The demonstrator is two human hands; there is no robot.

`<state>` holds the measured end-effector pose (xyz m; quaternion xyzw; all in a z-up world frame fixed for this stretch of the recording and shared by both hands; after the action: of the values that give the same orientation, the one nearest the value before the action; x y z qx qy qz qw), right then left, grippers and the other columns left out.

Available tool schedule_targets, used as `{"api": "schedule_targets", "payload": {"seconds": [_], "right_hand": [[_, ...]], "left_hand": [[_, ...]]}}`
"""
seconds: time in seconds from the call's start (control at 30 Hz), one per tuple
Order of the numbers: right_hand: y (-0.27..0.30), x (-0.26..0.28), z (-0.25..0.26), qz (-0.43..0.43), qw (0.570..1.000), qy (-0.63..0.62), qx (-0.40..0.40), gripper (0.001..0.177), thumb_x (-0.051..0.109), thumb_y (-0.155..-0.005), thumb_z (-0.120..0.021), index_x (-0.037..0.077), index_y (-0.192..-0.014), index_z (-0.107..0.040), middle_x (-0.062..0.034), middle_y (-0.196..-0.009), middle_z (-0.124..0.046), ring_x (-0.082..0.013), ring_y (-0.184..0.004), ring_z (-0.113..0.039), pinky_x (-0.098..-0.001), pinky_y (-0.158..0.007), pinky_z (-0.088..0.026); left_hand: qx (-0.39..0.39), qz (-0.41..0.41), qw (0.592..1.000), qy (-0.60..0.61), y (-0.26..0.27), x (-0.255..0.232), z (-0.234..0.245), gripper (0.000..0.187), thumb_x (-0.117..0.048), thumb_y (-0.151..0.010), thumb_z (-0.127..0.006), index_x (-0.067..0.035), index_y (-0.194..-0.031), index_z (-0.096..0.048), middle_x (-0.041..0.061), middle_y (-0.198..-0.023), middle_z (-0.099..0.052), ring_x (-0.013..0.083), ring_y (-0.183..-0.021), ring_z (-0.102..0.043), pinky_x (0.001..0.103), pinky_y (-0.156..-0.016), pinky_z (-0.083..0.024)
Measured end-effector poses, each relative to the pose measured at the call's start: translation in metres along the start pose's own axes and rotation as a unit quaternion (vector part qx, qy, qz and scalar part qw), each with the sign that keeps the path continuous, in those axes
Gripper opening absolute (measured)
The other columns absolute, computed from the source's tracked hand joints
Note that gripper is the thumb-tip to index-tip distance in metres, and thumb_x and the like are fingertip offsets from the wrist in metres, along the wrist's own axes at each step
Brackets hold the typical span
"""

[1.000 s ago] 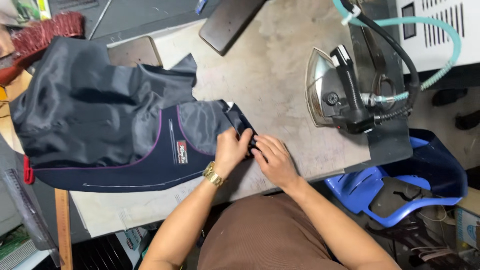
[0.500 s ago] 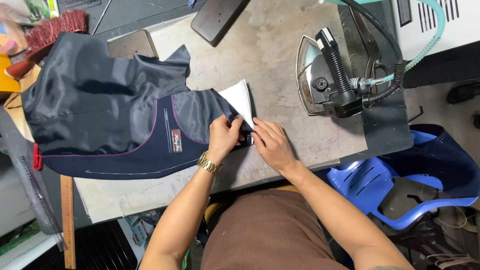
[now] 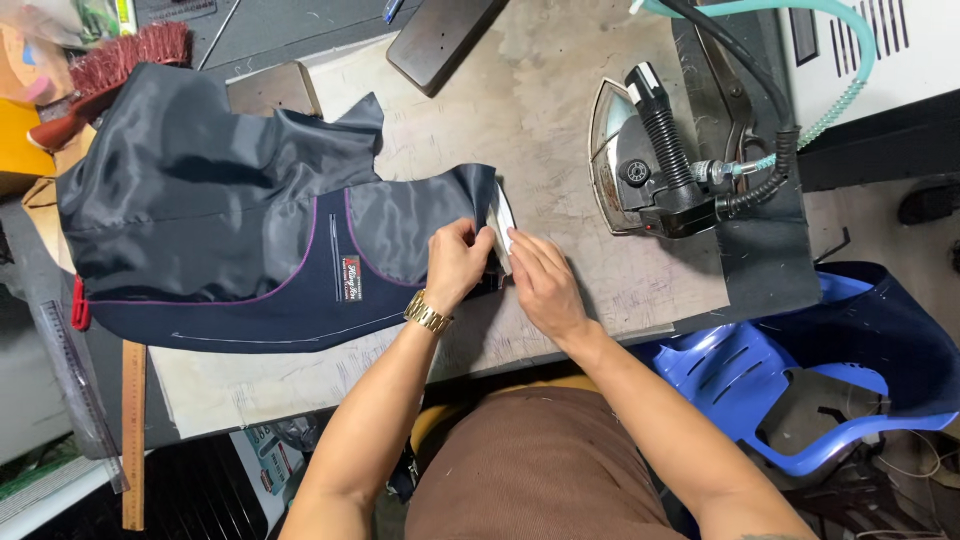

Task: The person marks fabric with chalk using a template, presses seams with an iron, and trims excess material with shears while constructing a suit jacket.

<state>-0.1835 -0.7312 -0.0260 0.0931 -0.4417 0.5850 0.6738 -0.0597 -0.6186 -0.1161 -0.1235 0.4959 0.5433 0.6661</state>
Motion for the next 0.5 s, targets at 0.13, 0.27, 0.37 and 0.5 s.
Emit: {"api": "schedule_targets", "payload": {"seconds": [0.13, 0.27, 0.37, 0.5], "right_hand": [[0.006, -0.012, -0.01, 0.082, 0.986, 0.134, 0.06, 0.013, 0.004, -0.097, -0.068, 0.001, -0.11, -0.07, -0.0146, -0.13, -0.07, -0.0322, -0.123, -0.063, -0.0511, -0.111, -0.044], [0.006, -0.022, 0.001, 0.089, 0.971, 0.187, 0.122, 0.017, 0.009, -0.095, -0.069, 0.006, -0.112, -0.071, -0.0109, -0.131, -0.07, -0.0282, -0.129, -0.061, -0.0509, -0.117, -0.042], [-0.015, -0.006, 0.05, 0.186, 0.93, 0.313, 0.053, 0.013, 0.012, -0.102, -0.065, 0.002, -0.11, -0.07, -0.0202, -0.128, -0.068, -0.0375, -0.122, -0.062, -0.0578, -0.115, -0.041], [-0.04, -0.019, 0.138, 0.031, 0.914, 0.4, 0.06, 0.035, 0.03, -0.118, -0.049, 0.0, -0.132, -0.062, -0.0184, -0.159, -0.049, -0.0315, -0.148, -0.042, -0.0544, -0.129, -0.016]], "left_hand": [[-0.013, 0.014, 1.0, -0.018, 0.004, 0.005, 0.008, 0.031, -0.03, -0.086, -0.069, -0.004, -0.069, -0.064, 0.018, -0.06, -0.062, 0.0371, -0.068, -0.067, 0.045, -0.064, -0.052], [-0.031, 0.039, 0.999, -0.014, 0.006, 0.021, 0.013, 0.03, -0.027, -0.086, -0.068, -0.003, -0.069, -0.064, 0.021, -0.062, -0.063, 0.0416, -0.07, -0.069, 0.046, -0.064, -0.052], [-0.025, 0.05, 0.998, 0.01, 0.001, 0.028, 0.006, 0.031, -0.025, -0.084, -0.068, -0.004, -0.064, -0.06, 0.017, -0.054, -0.06, 0.0333, -0.054, -0.068, 0.04, -0.052, -0.051], [-0.014, 0.084, 0.993, 0.077, 0.013, 0.005, 0.017, 0.027, -0.019, -0.082, -0.068, -0.007, -0.06, -0.059, 0.01, -0.048, -0.058, 0.021, -0.038, -0.063, 0.027, -0.038, -0.051]]}}
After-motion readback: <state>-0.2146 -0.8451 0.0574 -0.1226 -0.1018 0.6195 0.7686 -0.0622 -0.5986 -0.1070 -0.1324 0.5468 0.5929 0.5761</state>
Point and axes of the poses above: each hand's wrist, its own y-axis away from the middle knuckle, its own z-axis out of the back of the hand, x = y × z, the point moved 7 cm from there along -y, towards the middle knuckle
